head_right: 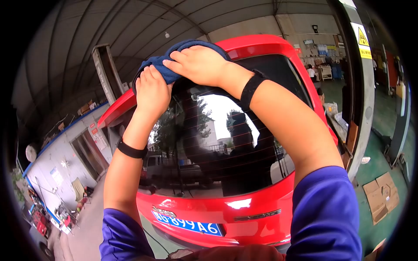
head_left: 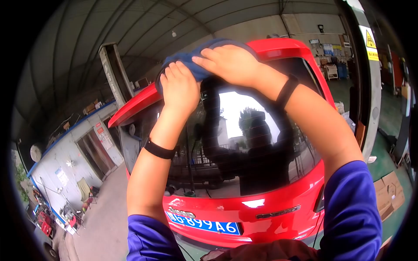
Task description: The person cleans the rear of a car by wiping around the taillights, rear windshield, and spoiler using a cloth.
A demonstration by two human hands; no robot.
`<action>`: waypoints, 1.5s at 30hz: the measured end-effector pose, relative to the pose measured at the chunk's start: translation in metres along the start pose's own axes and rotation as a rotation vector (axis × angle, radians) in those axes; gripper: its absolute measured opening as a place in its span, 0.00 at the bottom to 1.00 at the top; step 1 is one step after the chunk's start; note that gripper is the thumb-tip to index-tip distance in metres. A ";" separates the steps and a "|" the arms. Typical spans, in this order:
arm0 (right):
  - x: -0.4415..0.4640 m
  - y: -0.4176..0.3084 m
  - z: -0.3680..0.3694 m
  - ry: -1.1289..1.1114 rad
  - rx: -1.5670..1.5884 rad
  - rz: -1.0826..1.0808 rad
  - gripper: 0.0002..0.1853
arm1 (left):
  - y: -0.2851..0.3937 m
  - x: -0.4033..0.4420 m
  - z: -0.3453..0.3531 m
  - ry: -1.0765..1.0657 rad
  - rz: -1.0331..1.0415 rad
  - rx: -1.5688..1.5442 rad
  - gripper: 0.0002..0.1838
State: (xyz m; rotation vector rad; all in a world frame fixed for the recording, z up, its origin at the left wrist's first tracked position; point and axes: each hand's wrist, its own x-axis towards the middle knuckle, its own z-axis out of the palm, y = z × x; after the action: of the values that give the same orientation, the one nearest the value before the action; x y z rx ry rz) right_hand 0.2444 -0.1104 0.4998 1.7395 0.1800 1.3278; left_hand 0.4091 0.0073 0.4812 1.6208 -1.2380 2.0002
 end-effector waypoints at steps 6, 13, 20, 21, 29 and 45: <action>-0.052 0.046 -0.030 0.013 0.056 0.110 0.28 | 0.064 0.040 -0.021 -0.027 0.074 0.019 0.34; -0.131 0.114 -0.052 0.058 0.246 0.411 0.35 | 0.128 0.092 -0.037 -0.030 0.248 -0.162 0.27; -0.173 0.142 -0.045 0.110 0.312 0.496 0.34 | 0.176 0.125 -0.035 -0.048 0.279 -0.170 0.27; -0.179 0.144 -0.043 0.123 0.319 0.504 0.34 | 0.182 0.127 -0.033 -0.036 0.278 -0.155 0.27; -0.226 0.163 -0.044 0.112 0.217 0.538 0.31 | 0.247 0.157 -0.018 0.003 0.279 -0.031 0.26; -0.198 0.143 -0.059 -0.135 -0.077 0.676 0.29 | 0.250 0.158 -0.026 -0.146 0.198 -0.117 0.29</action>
State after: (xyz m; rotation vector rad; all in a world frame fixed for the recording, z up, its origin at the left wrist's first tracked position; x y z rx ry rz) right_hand 0.0595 -0.2770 0.4655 1.8914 -0.5768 1.6429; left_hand 0.1705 -0.1661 0.5145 1.6697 -1.5947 1.9063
